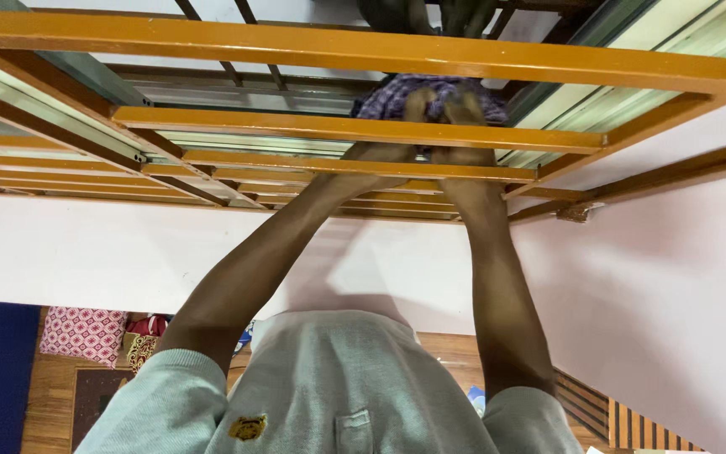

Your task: The person wipes the bars of a window grill with a cloth.

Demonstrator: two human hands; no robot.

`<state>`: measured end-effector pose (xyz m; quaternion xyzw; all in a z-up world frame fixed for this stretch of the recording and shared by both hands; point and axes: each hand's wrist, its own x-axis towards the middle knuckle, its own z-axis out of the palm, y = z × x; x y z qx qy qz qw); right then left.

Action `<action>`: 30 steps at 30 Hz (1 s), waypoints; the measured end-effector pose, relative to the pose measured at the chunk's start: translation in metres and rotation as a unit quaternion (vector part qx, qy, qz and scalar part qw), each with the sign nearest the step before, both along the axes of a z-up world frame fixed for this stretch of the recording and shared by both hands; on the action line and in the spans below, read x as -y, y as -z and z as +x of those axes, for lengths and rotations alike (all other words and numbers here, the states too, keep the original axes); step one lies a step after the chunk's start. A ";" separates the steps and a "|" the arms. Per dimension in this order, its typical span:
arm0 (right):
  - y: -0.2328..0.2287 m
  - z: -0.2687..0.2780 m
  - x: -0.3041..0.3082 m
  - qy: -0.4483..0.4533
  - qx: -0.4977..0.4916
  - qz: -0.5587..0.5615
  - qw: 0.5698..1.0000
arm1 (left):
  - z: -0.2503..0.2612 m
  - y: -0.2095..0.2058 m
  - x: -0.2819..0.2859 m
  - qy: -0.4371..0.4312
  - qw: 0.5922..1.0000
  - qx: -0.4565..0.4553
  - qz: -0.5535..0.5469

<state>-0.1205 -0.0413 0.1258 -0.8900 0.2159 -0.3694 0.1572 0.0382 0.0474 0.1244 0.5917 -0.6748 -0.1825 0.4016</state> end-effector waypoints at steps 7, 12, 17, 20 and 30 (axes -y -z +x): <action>-0.030 -0.032 -0.043 0.128 -0.050 0.062 0.988 | -0.019 -0.007 0.027 0.078 0.996 -0.046 0.020; 0.005 -0.054 -0.089 0.088 0.088 0.075 0.989 | -0.022 0.003 0.020 0.059 0.997 -0.037 0.026; 0.075 -0.064 -0.130 0.026 0.342 0.335 0.878 | -0.020 -0.003 0.003 0.034 0.999 -0.018 0.034; 0.110 -0.062 -0.120 0.019 0.364 0.502 0.784 | -0.022 -0.013 0.000 0.016 1.000 0.001 -0.007; 0.122 -0.044 -0.103 -0.091 0.378 0.550 0.739 | -0.010 -0.002 -0.017 -0.019 1.000 -0.020 0.015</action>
